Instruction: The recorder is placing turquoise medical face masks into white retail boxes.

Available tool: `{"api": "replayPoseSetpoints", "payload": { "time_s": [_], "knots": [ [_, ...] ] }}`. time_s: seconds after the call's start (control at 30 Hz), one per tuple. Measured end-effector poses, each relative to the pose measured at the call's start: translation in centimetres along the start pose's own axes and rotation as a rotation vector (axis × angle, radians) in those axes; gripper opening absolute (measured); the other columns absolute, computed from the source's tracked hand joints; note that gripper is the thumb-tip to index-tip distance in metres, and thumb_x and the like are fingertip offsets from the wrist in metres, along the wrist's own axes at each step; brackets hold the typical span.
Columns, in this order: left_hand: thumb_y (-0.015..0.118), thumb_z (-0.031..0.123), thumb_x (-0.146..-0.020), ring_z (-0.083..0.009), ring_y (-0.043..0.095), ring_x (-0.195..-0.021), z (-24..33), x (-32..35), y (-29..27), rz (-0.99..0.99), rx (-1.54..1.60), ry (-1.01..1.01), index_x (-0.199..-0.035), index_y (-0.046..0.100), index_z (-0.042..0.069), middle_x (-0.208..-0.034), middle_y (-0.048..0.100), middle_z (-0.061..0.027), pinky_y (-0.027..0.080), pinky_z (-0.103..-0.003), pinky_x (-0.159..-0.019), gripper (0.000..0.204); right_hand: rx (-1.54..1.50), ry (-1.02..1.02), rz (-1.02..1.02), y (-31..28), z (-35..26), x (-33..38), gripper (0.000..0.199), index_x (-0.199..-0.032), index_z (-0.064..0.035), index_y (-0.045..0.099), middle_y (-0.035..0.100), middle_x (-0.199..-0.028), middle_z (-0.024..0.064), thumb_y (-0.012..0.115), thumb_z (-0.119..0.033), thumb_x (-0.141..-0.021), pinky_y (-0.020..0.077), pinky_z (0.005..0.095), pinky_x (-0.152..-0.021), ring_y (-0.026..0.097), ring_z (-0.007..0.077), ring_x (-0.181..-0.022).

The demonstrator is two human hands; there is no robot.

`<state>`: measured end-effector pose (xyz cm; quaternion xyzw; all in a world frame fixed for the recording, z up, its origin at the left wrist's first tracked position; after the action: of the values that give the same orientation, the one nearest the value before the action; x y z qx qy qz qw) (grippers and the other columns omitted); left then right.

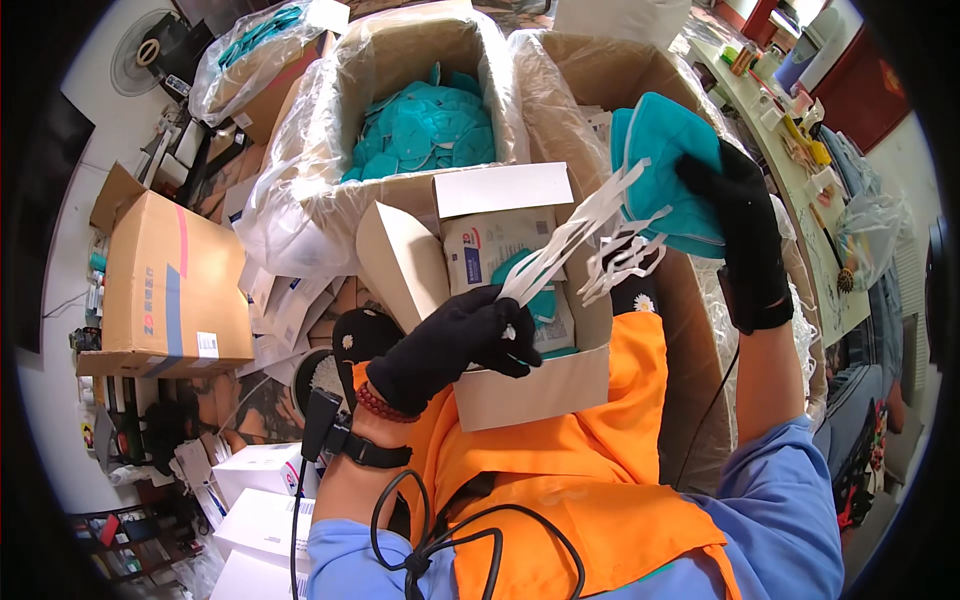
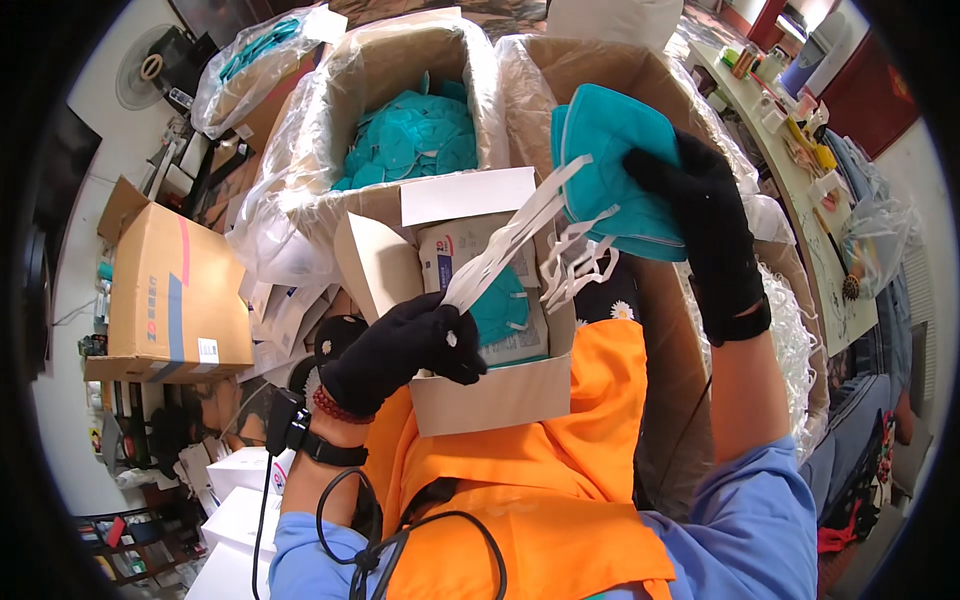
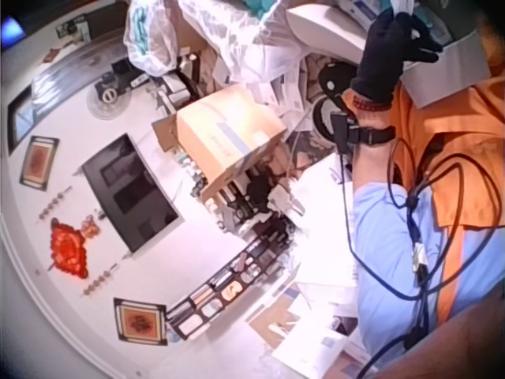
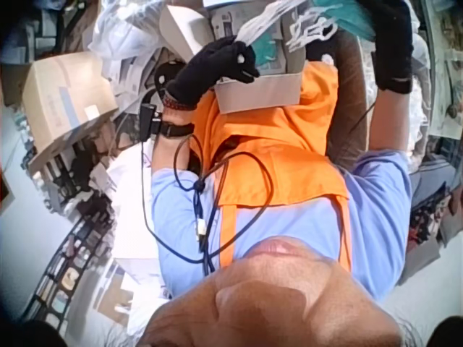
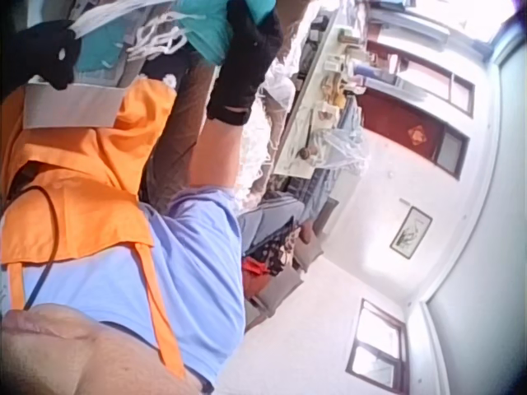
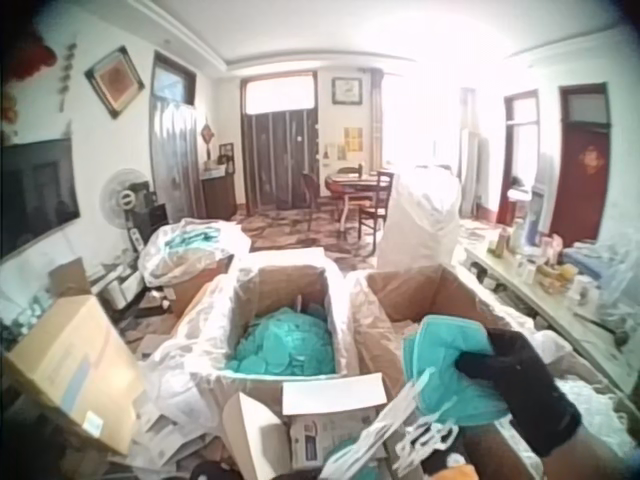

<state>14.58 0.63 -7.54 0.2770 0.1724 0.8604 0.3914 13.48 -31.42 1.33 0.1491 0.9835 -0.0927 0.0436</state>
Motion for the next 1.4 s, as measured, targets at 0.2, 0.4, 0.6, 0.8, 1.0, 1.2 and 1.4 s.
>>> {"api": "replayPoseSetpoints", "payload": {
  "time_s": [0.2, 0.4, 0.6, 0.8, 1.0, 1.2, 1.4],
  "knots": [
    [0.055, 0.022, -0.1, -0.0214, 0.07, -0.09, -0.8, -1.1, 0.8, -0.028, -0.022, 0.018, -0.118, 0.06, -0.002, -0.101, 0.066, -0.0098, 0.059, -0.037, -0.081, 0.03, 0.013, 0.013, -0.186, 1.5, -1.0, 1.9, 0.036, -0.119, -0.002, 0.067, 0.072, -0.104, 0.0038, 0.073, -0.017, -0.086, 0.0512, 0.028, -0.088, 0.066, 0.0113, -0.092],
    [0.055, 0.023, -0.099, -0.0171, 0.069, -0.083, -1.3, -1.2, 1.3, 0.013, -0.115, -0.009, -0.113, 0.062, -0.001, -0.095, 0.067, -0.009, 0.059, -0.032, -0.074, 0.029, -0.07, 0.018, -0.135, 1.3, 0.5, 1.5, 0.035, -0.119, -0.0028, 0.068, 0.071, -0.106, 0.0037, 0.073, -0.018, -0.088, 0.0506, 0.0278, -0.089, 0.065, 0.0113, -0.095],
    [0.054, 0.025, -0.1, -0.0169, 0.069, -0.069, 1.0, 4.0, -0.6, 0.084, -0.312, -0.115, -0.105, 0.063, -0.002, -0.087, 0.069, -0.0094, 0.056, -0.028, -0.061, 0.029, 0.056, -0.158, 0.217, -4.5, 1.2, 1.5, 0.034, -0.122, -0.0033, 0.066, 0.071, -0.107, 0.0045, 0.069, -0.017, -0.091, 0.051, 0.0276, -0.087, 0.066, 0.012, -0.094],
    [0.058, 0.022, -0.099, -0.0155, 0.068, -0.072, 1.6, 4.6, -1.9, 0.17, -0.561, -0.087, -0.102, 0.064, -0.001, -0.088, 0.069, -0.0072, 0.055, -0.028, -0.065, 0.025, -0.1, -0.105, 0.039, -3.2, 0.6, 5.7, 0.045, -0.131, -0.0021, 0.056, 0.065, -0.121, 0.0113, 0.065, -0.015, -0.089, 0.0516, 0.0339, -0.095, 0.065, 0.0191, -0.104],
    [0.061, 0.017, -0.091, -0.0385, 0.066, -0.079, 2.0, 0.7, 2.7, 0.34, -1.288, 0.554, -0.101, 0.065, 0.006, -0.089, 0.066, -0.0192, 0.053, -0.044, -0.069, 0.016, -0.503, 0.028, -1.55, 9.1, -1.6, 9.5, 0.053, -0.137, -0.002, 0.055, 0.053, -0.143, 0.0131, 0.074, -0.013, -0.088, 0.0388, 0.044, -0.11, 0.049, 0.026, -0.133],
    [0.063, 0.02, -0.092, -0.0383, 0.065, -0.074, 2.5, 3.4, 5.3, 0.164, -1.369, 0.325, -0.102, 0.065, 0.006, -0.082, 0.064, -0.0158, 0.053, -0.045, -0.067, 0.017, -0.178, 0.162, -1.058, 6.5, 4.8, 9.8, 0.039, -0.12, -0.0035, 0.064, 0.065, -0.119, 0.0144, 0.078, -0.013, -0.084, 0.0472, 0.0414, -0.099, 0.06, 0.0278, -0.117],
    [0.063, 0.016, -0.093, -0.0377, 0.066, -0.091, -2.9, 3.7, 4.0, -0.015, -0.378, 0.099, -0.118, 0.062, 0.003, -0.101, 0.068, -0.019, 0.053, -0.04, -0.08, 0.029, -0.266, 0.18, -0.693, 7.5, 2.0, 13.2, 0.042, -0.12, -0.0005, 0.063, 0.067, -0.117, 0.0092, 0.077, -0.007, -0.081, 0.0494, 0.0373, -0.094, 0.064, 0.0242, -0.108]
  ]
}}
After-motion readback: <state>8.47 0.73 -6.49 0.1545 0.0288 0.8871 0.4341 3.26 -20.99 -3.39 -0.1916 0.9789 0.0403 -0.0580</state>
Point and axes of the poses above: each hand's wrist, its own x-axis away from the middle knuckle, its own y-axis out of the palm, z = x × y, the point moved 1 cm from there along -x, towards the middle knuckle
